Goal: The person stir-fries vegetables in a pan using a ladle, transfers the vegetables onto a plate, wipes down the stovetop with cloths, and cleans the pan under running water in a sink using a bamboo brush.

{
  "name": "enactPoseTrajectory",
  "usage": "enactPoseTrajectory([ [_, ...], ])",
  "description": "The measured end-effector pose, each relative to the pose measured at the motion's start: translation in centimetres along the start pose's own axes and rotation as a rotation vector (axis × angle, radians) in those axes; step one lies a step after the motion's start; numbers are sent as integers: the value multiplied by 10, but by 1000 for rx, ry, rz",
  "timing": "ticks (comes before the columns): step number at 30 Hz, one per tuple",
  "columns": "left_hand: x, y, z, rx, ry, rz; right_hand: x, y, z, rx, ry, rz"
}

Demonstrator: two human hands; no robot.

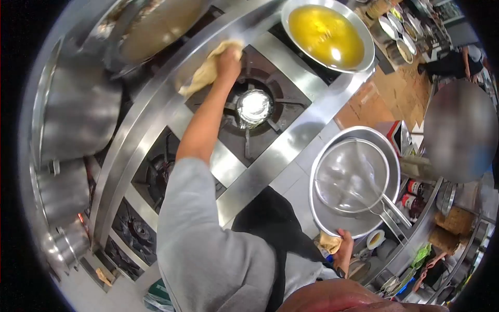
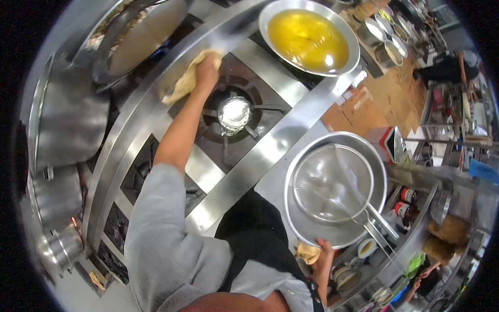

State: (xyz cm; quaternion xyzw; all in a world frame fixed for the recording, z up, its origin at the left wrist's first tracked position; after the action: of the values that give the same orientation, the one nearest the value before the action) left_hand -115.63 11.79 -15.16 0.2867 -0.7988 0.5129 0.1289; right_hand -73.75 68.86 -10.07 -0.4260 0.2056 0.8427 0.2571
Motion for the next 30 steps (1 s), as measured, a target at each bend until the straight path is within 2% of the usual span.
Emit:
enactPoseTrajectory([
  [1,31,26,-19,20,-5,76,-19,0,6,17,-38,-54],
  [2,55,45,-45,32,4,164,-37,19,14,41,41,-110],
  [4,56,72,-76,-137,29,252,-40,-6,16,56,-13,-201],
  [5,38,63,-102,-167,51,403,-27,-28,10,98,-32,-150],
  [7,-33,91,-138,-219,149,601,-30,-17,13,191,32,-138],
  [9,-100,89,-212,-424,558,424,-39,-4,19,252,70,-116],
  [10,-110,88,-249,-547,687,375,-39,-9,20,261,48,-111],
  [11,-105,100,-273,-536,645,476,-39,-11,16,256,29,-111],
  [12,-100,130,-293,-515,594,432,-35,-16,14,250,14,-98],
  [13,-90,140,-312,-393,568,517,-32,-19,13,276,-32,-127],
  [15,-95,147,-322,-438,563,341,-33,-21,16,185,-38,-118],
  [18,-159,77,-298,-368,413,363,-18,-31,18,41,-54,-24],
  [20,-222,5,-255,-375,401,377,0,-31,14,39,-81,38],
  [21,-256,-44,-233,-390,383,347,9,-20,11,-16,-24,119],
  [22,-294,-81,-203,-389,274,537,16,-4,9,-74,30,200],
  [23,-327,-133,-181,-407,-3,644,18,19,7,-134,33,257],
  [24,-375,-170,-145,-254,-73,560,19,46,5,-189,29,314],
  [26,-443,-245,-101,0,-82,561,31,99,-16,-182,-2,458],
  [27,-468,-282,-91,57,68,494,30,128,-29,-159,55,527],
  [29,-494,-320,-75,167,-8,411,31,186,-53,-112,99,592],
  [30,-505,-325,-60,83,-160,415,38,212,-66,-97,93,593],
])
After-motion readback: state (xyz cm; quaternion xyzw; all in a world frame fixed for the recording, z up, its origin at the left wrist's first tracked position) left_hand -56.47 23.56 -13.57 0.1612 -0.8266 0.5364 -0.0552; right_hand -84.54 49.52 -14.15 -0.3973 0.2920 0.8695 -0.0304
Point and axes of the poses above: each hand's wrist, its own x-axis towards the middle knuckle, its own y-axis out of the palm, z = x × y, the point moved 6 cm from there along x, towards the middle knuckle, and after that the axes turned 3 degrees about x, right-handed, at the moved point
